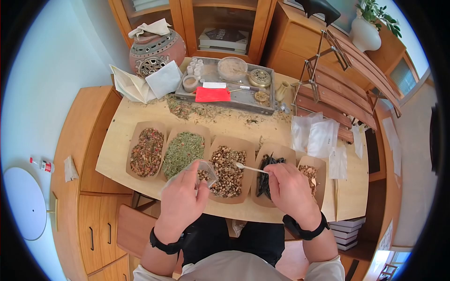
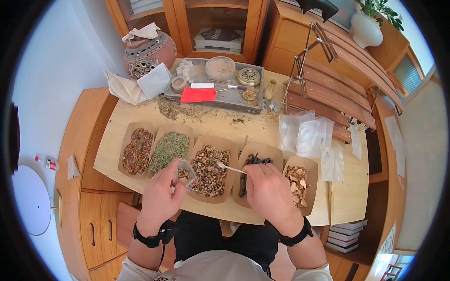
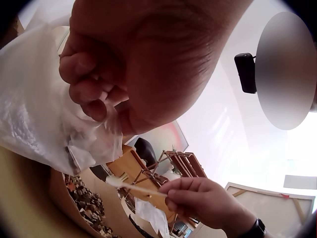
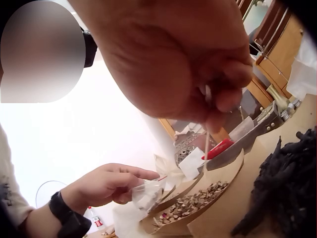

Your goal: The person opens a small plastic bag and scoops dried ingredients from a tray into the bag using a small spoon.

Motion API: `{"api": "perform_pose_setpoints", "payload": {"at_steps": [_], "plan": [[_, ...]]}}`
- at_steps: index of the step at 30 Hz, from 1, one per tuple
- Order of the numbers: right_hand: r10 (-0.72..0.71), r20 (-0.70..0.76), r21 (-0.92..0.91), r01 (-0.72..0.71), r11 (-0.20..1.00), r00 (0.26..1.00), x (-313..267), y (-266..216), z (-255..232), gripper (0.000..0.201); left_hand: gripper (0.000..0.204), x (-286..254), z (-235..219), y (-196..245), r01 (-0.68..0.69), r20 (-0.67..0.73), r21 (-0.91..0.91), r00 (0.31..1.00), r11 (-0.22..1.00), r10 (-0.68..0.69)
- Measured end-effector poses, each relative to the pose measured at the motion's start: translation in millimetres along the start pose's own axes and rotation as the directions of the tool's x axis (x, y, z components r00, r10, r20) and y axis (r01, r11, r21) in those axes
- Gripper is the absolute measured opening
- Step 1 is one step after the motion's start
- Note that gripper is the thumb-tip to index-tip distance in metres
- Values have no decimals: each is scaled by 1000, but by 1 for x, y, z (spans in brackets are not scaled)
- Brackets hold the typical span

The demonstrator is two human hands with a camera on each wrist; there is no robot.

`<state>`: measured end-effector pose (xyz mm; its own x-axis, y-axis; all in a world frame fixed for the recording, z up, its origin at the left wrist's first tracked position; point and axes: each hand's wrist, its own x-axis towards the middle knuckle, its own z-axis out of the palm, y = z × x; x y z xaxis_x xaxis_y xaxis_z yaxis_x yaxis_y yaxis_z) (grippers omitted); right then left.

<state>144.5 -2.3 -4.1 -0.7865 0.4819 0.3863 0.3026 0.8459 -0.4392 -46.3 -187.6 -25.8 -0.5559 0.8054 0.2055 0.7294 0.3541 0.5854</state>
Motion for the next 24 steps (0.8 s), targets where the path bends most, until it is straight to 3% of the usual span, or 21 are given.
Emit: {"api": "perform_pose_setpoints", "payload": {"at_steps": [2,3,8,9,11,21,24], "plan": [[103,186,-79,-89,993,977,-6,3,1,10,50,0,-7,3,23,16,-11,1000,1000,-23],[105,186,-81,-91,993,977,-9,3,5,10,49,-1,-9,4,49,29,-20,998,999,-48],[219,357,251,-320,914,908,-11,9,30,14,50,-1,-7,1,38,30,27,999,999,-39],[218,358,253,-319,913,908,-11,10,32,14,50,-2,-8,2,41,40,37,998,998,-43],[295,448,324,-461,826,844,-10,13,33,18,50,-2,-10,2,44,33,33,998,998,-45],[297,526,354,-522,776,797,-8,22,34,21,50,-1,-1,-9,9,-23,28,1000,1000,-9],[318,563,394,-586,708,763,-6,20,28,20,50,0,-1,-9,17,-23,38,1000,999,-16]]}}
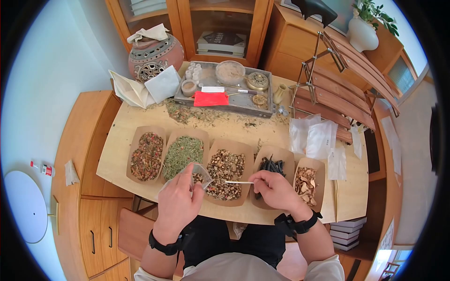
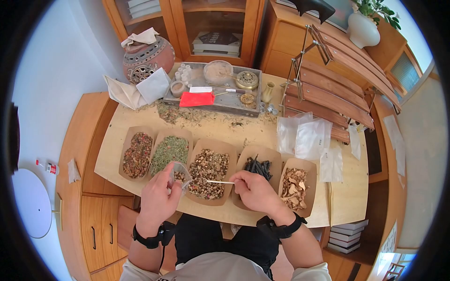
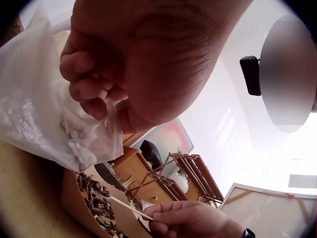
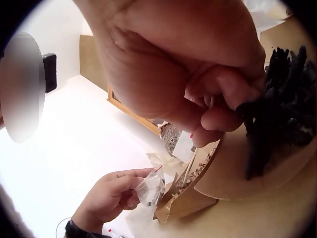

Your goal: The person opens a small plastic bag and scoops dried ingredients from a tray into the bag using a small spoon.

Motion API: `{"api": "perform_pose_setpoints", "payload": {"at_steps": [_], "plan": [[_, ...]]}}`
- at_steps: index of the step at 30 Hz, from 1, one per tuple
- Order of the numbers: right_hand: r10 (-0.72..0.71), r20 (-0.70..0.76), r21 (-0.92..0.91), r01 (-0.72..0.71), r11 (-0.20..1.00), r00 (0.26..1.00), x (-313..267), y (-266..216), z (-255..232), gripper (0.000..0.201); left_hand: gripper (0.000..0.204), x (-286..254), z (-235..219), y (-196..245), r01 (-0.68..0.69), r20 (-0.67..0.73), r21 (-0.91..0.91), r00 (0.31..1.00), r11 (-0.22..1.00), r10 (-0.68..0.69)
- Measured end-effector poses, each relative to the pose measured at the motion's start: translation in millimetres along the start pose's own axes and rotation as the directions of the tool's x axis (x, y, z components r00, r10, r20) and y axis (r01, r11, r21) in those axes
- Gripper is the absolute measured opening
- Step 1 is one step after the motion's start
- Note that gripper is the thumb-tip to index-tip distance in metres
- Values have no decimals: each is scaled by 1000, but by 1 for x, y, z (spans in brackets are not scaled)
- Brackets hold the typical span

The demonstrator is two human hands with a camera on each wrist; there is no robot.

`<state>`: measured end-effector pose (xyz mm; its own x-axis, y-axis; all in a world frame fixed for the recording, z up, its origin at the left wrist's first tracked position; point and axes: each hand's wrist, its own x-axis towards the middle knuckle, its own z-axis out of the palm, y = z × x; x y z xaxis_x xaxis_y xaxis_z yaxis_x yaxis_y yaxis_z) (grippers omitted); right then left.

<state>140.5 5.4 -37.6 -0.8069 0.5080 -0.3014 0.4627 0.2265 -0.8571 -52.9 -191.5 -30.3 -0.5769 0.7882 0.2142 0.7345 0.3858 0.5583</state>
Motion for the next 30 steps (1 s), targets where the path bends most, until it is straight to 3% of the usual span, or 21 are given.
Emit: {"api": "perform_pose_setpoints", "payload": {"at_steps": [5,9,11,12,14,17,21,24,26,30], "plan": [[56,-28,64,-55,996,998,-5,-10,-10,22,49,2,2,1,-11,13,37,1000,999,10],[-4,-81,35,7,999,997,-13,-28,-11,20,49,2,9,7,-54,9,5,998,999,54],[-246,-147,-79,237,968,958,-16,-29,-3,18,49,2,10,11,-63,-1,7,998,998,63],[-244,-149,-81,234,969,958,-16,-31,1,18,49,3,11,13,-71,-11,7,997,997,71],[-498,-239,-409,378,830,834,-15,-34,7,18,49,4,6,17,-63,26,9,998,998,63],[-523,-297,-473,353,807,799,-16,-32,2,17,49,3,7,12,-50,25,1,998,999,49],[-445,-322,-487,257,835,836,-11,-14,-1,16,50,2,3,7,-2,17,-10,1000,1000,2],[-388,-260,-562,188,805,884,-7,0,6,17,50,2,1,7,-4,17,3,1000,1000,4],[-267,-180,-365,188,912,947,-4,-1,13,17,50,2,2,6,-5,15,4,1000,1000,5],[-203,-121,-265,166,950,972,4,-1,17,19,50,0,4,4,-24,-1,15,1000,1000,24]]}}
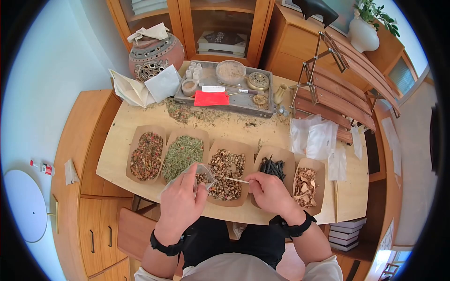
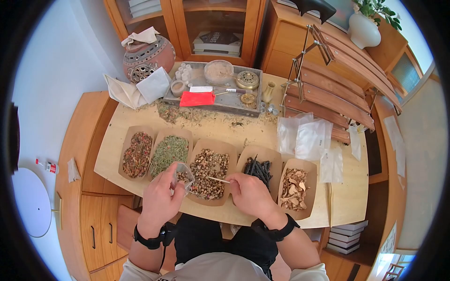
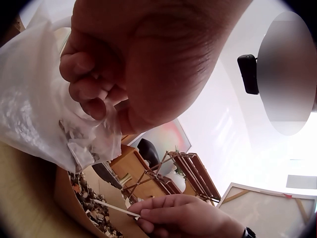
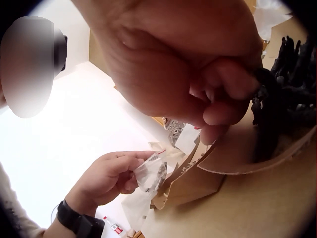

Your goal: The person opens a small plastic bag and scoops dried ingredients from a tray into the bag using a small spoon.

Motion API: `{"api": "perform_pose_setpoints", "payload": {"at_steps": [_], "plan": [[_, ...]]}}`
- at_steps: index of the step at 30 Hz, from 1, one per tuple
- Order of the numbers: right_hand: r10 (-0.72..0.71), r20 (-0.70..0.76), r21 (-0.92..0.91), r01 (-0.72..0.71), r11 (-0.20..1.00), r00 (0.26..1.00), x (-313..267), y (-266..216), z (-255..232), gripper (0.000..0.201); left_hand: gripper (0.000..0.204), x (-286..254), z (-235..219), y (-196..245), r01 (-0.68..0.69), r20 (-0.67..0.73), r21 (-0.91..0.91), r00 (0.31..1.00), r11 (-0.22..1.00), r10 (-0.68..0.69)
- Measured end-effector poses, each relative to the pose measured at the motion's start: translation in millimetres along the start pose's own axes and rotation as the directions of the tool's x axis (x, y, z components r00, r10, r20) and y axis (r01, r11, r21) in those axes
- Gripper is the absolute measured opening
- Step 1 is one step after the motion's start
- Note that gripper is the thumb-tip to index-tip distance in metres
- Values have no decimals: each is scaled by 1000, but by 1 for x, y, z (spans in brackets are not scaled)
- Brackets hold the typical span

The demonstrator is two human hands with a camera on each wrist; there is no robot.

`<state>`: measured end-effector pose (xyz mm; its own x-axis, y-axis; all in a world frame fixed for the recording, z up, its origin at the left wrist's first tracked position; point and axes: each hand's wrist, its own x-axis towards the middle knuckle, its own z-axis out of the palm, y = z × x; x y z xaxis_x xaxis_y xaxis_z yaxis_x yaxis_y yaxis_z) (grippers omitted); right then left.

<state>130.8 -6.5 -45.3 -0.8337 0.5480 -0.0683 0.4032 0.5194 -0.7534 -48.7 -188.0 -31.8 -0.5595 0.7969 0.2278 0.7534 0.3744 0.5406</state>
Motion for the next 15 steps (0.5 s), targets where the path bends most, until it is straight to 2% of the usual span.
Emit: {"api": "perform_pose_setpoints", "payload": {"at_steps": [2,3,5,11,15], "plan": [[114,49,127,-119,985,992,2,1,-1,21,50,0,-1,0,12,7,-14,1000,1000,-12],[113,50,127,-119,985,992,2,1,-2,21,50,0,-1,-1,24,15,-28,1000,999,-23],[190,107,218,-210,953,976,3,2,-5,24,50,0,-1,-2,12,7,-22,1000,1000,-12],[185,157,312,-226,923,970,3,9,-6,26,50,1,-1,-2,15,6,-20,1000,1000,-14],[212,158,297,-251,921,964,2,2,-16,25,50,0,1,-4,26,-3,-18,1000,1000,-26]]}}
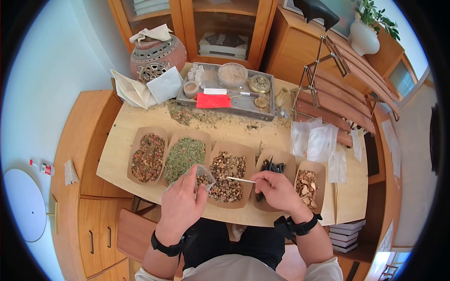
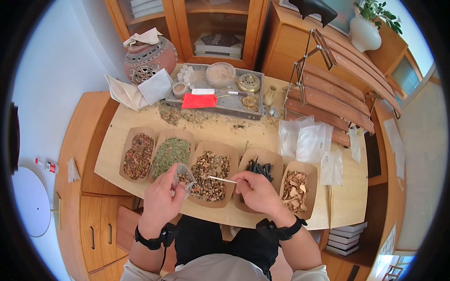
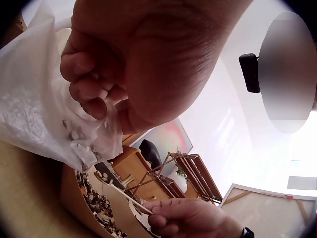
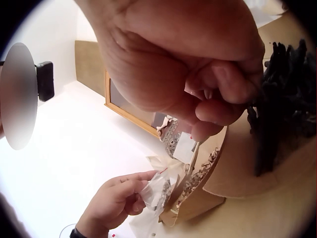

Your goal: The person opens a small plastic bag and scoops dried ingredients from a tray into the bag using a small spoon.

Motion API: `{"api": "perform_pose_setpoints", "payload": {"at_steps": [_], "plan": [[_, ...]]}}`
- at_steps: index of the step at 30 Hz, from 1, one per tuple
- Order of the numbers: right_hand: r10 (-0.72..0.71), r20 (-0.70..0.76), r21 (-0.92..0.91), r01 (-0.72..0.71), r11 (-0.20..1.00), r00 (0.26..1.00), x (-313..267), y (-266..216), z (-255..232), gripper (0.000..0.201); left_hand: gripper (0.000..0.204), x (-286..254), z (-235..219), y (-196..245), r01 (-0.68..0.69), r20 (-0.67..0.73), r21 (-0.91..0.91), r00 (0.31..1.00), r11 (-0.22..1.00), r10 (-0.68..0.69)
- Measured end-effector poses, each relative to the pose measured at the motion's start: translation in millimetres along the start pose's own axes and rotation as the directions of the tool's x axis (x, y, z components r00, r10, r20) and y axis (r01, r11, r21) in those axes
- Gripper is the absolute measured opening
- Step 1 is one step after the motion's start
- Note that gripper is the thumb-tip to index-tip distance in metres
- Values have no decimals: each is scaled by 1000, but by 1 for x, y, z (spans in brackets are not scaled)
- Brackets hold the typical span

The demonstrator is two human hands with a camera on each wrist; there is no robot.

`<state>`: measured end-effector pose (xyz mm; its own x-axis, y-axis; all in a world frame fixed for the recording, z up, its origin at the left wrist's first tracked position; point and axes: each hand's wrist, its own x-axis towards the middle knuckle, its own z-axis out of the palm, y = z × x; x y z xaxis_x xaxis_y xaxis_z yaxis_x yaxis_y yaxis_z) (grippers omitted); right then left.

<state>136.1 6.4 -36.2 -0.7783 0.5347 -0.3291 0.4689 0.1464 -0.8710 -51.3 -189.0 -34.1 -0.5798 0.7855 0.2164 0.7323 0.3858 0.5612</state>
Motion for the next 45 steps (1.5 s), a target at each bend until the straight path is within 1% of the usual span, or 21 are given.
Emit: {"api": "perform_pose_setpoints", "payload": {"at_steps": [3,6,8,9,10,11,13,16,18,19,21,22,24,25,27,28,30,39,43,44,45], "plan": [[32,-35,-9,-32,999,999,-10,-16,-6,23,49,1,1,1,-29,27,-12,999,1000,29],[-18,-80,-5,17,1000,997,-20,-26,-6,20,48,1,4,7,-54,16,-18,998,998,54],[-152,-88,10,153,988,984,-25,-31,1,19,49,2,4,11,-71,-1,-32,997,997,71],[-152,-89,7,153,988,984,-26,-32,6,19,49,2,5,12,-91,-17,-45,996,995,90],[-371,-161,-251,326,911,914,-27,-33,12,18,49,2,4,14,-92,-18,-47,996,995,91],[-581,-169,-501,439,746,796,-27,-35,16,19,49,2,4,15,-93,-14,-34,996,995,93],[-566,-179,-531,405,745,805,-29,-40,16,20,48,1,3,16,-94,-12,-20,996,995,93],[-601,-233,-554,404,728,764,-28,-32,8,17,49,-2,0,14,-60,9,-16,998,998,60],[-499,-236,-625,262,735,834,-28,-24,3,14,50,-4,-2,11,-63,-8,-45,998,997,63],[-497,-240,-624,259,737,834,-27,-20,4,14,50,-5,-5,11,-67,-5,-45,998,997,66],[-358,-143,-554,226,801,923,-23,-10,7,13,50,-6,-10,15,-24,60,-33,998,999,26],[-356,-149,-553,221,804,922,-19,-4,10,13,50,-7,-10,14,-30,64,-33,997,999,32],[-287,-117,-391,221,893,951,-10,2,16,16,51,-8,-9,11,5,83,-39,997,999,-1],[-288,-120,-390,222,894,950,-9,3,16,16,51,-8,-10,11,2,83,-38,997,999,2],[-178,-86,-257,150,955,980,-5,3,15,18,51,-8,-12,11,6,80,-24,997,1000,-4],[-181,-86,-256,154,954,980,-4,5,15,18,51,-8,-12,10,5,77,-22,997,1000,-3],[-96,-73,-119,87,989,993,-1,14,14,20,52,-10,-10,6,-41,13,-7,999,999,41],[3,-62,19,-2,1000,998,-9,-4,-2,20,50,-7,-3,2,-63,14,5,998,998,63],[-68,-94,8,69,998,993,-21,-20,-1,18,50,-5,-2,10,-77,18,-8,997,997,77],[-257,-137,-108,243,964,957,-23,-21,4,17,51,-4,-1,12,-91,17,-14,996,996,92],[-440,-156,-231,400,887,885,-25,-23,9,18,51,-4,-1,14,-107,15,-20,994,994,107]]}}
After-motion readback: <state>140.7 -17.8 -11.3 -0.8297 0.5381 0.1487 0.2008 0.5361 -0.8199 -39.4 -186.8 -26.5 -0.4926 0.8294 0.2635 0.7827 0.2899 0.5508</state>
